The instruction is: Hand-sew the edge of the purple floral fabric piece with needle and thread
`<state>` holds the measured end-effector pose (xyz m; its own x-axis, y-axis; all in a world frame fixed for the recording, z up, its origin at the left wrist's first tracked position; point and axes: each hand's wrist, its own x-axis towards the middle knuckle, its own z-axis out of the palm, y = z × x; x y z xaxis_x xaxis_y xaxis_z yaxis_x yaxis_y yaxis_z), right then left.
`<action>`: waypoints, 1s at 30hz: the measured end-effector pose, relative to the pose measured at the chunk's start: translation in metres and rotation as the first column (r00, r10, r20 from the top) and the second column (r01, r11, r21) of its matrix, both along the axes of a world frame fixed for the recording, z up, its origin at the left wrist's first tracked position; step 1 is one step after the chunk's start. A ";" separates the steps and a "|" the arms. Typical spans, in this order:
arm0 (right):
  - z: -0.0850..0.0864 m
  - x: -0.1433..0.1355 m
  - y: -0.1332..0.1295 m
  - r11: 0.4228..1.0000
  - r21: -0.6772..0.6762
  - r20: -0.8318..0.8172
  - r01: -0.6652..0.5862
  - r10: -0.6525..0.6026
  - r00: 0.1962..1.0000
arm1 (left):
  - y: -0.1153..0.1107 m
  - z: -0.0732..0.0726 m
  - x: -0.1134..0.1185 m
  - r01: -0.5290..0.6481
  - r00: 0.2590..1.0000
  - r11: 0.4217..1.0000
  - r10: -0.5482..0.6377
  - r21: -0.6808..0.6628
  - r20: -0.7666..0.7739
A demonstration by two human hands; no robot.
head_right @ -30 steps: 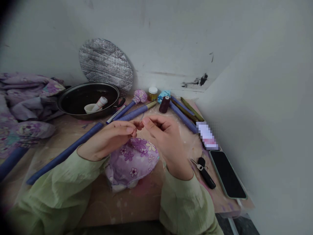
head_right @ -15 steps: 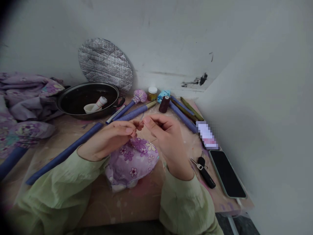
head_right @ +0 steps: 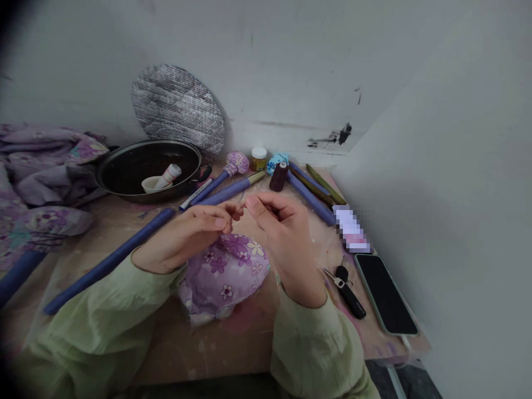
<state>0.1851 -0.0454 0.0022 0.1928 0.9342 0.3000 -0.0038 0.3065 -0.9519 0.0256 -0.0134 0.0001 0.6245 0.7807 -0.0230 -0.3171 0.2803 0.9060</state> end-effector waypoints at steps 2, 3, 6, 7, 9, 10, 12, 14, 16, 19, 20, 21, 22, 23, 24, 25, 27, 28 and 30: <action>0.000 0.000 0.000 1.000 -0.004 0.011 -0.006 0.006 1.000 | 0.000 0.000 0.000 0.001 1.000 1.000 -0.001 0.003 0.000; 0.000 0.000 -0.001 1.000 -0.005 0.024 -0.009 0.009 1.000 | 0.000 0.000 0.000 0.004 1.000 1.000 -0.004 0.000 0.002; 0.000 0.001 -0.002 1.000 -0.007 0.050 0.003 -0.003 0.999 | 0.001 -0.001 -0.001 0.000 1.000 1.000 0.000 0.011 0.013; 0.001 0.002 -0.002 1.000 -0.006 0.055 0.007 -0.006 0.998 | 0.002 -0.001 -0.001 -0.006 1.000 1.000 0.006 0.019 0.015; 0.001 0.003 -0.002 1.000 -0.006 0.053 0.007 -0.007 0.999 | 0.003 -0.002 -0.001 -0.022 1.000 0.999 0.021 0.038 0.021; 0.001 0.004 -0.002 1.000 -0.005 0.047 0.006 -0.006 0.999 | 0.003 -0.002 -0.001 -0.027 0.999 0.999 0.025 0.044 0.024; 0.000 0.004 -0.002 1.000 -0.004 0.039 0.008 -0.008 0.999 | 0.004 -0.003 -0.001 -0.028 0.999 0.998 0.026 0.054 0.034; 0.000 0.004 -0.002 1.000 -0.008 0.041 0.020 -0.020 0.999 | 0.003 -0.003 -0.001 -0.024 0.999 0.998 0.022 0.062 0.038; 0.001 0.004 -0.002 0.999 -0.011 0.047 0.034 -0.034 0.998 | 0.002 -0.003 -0.001 -0.021 0.999 0.998 0.019 0.055 0.032; 0.001 0.004 -0.002 0.999 -0.007 0.051 0.037 -0.037 0.998 | 0.001 -0.003 -0.001 -0.020 1.000 0.999 0.020 0.027 0.014; 0.001 0.004 -0.002 0.999 -0.006 0.052 0.033 -0.033 0.998 | 0.001 -0.003 -0.001 -0.017 1.000 1.000 0.017 0.019 0.010; 0.000 0.004 -0.002 1.000 -0.006 0.053 0.029 -0.029 0.998 | 0.001 -0.003 -0.001 -0.013 1.000 1.000 0.013 0.014 0.008; 0.000 0.004 -0.002 1.000 -0.004 0.051 0.027 -0.026 0.998 | 0.001 -0.003 -0.001 -0.009 1.000 1.000 0.009 0.010 0.008; 0.000 0.004 -0.002 1.000 0.000 0.048 0.024 -0.024 0.999 | 0.001 -0.004 -0.001 -0.005 1.000 1.000 0.005 0.008 0.009; 0.000 0.004 -0.002 1.000 0.005 0.043 0.023 -0.023 0.999 | 0.001 -0.004 0.000 -0.003 1.000 1.000 0.003 0.008 0.010; 0.000 0.004 -0.002 1.000 0.009 0.037 0.023 -0.024 0.999 | 0.001 -0.003 0.000 -0.001 1.000 1.000 0.001 0.008 0.011; 0.000 0.003 -0.002 1.000 0.014 0.029 0.026 -0.027 0.999 | 0.001 -0.003 0.000 0.000 1.000 1.000 0.000 0.007 0.004; 0.000 0.003 -0.001 1.000 0.013 0.028 0.028 -0.029 0.999 | 0.001 -0.002 0.000 -0.001 1.000 1.000 0.001 0.007 -0.001; 0.001 0.003 -0.001 0.999 0.012 0.032 0.037 -0.038 0.999 | 0.001 -0.002 0.000 -0.008 1.000 1.000 0.008 0.006 -0.007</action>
